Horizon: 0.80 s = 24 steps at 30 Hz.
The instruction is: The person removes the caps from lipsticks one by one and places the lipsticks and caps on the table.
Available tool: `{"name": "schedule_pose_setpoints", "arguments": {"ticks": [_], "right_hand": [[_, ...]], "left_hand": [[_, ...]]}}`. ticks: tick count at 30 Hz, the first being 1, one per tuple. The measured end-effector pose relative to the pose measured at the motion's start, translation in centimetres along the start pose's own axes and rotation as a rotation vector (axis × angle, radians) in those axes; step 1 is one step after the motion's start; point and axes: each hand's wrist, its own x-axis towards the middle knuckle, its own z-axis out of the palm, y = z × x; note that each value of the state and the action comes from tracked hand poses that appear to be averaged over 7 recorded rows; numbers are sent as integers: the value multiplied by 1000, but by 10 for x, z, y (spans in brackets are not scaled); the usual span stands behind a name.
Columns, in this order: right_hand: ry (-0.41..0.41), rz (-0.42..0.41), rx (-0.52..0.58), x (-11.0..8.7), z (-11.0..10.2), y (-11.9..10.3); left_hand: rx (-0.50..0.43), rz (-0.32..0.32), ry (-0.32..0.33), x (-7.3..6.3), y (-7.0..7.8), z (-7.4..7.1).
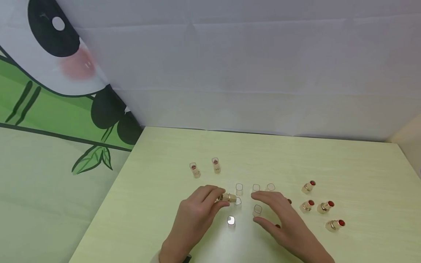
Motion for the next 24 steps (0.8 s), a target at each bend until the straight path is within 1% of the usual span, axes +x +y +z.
{"name": "schedule_pose_setpoints", "arguments": {"ticks": [4,9,15,19,24], "right_hand": [[-8,-8,4,2,3,-1],[-6,-29,-22,3,6,-1],[20,-75,-27,6,10,0],[36,-82,-31,6,11,-1],[39,-77,-50,5,12,0]], "left_hand": [[-50,35,14,2,8,4],[-104,72,25,4,17,10],[-134,101,29,3,27,17],[-136,109,28,3,31,19],[-134,100,20,4,33,19]]}}
